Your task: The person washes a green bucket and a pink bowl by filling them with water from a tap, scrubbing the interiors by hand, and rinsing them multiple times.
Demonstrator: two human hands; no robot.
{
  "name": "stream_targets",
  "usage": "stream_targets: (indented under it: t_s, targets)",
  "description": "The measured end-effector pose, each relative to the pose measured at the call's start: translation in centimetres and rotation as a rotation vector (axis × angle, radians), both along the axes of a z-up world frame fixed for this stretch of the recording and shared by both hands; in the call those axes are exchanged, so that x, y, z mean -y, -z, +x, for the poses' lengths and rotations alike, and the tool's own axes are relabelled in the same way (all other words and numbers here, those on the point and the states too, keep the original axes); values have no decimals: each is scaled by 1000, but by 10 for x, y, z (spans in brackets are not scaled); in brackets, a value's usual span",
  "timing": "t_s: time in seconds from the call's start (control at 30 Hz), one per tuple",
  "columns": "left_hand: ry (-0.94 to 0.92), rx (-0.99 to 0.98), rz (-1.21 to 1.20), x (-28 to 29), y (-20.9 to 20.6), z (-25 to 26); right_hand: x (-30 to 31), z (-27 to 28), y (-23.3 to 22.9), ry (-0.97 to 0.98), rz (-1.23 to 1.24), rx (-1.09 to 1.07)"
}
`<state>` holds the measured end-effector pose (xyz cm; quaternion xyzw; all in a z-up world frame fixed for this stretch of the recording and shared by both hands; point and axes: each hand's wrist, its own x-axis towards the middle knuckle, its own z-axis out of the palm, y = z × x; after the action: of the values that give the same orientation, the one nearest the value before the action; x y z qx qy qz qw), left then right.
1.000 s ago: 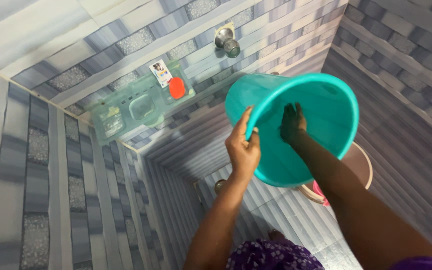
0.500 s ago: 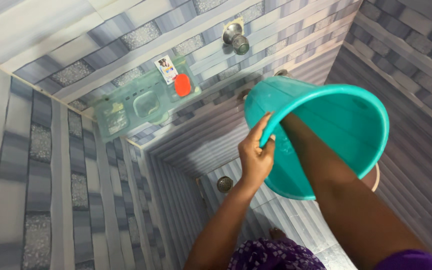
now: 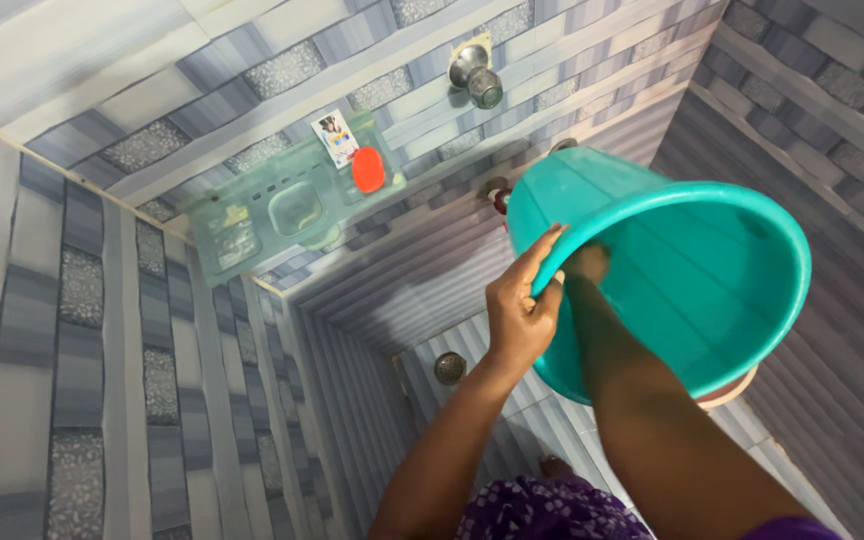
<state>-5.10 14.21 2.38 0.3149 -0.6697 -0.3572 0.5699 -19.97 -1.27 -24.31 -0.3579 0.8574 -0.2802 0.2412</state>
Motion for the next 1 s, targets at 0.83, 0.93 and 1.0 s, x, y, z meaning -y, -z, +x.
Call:
stream_targets:
  t_s: [0.83,0.93,1.0]
  targets:
    - [-212,-109,150,40,43,33,-150,50,-124,-926,-204,161]
    - [-212,-124,72,36,51,37,-176,25,-141,-1008,31,66]
    - [-209,-154,118,34,55,35,-191,9,-146,-1078,22,-28]
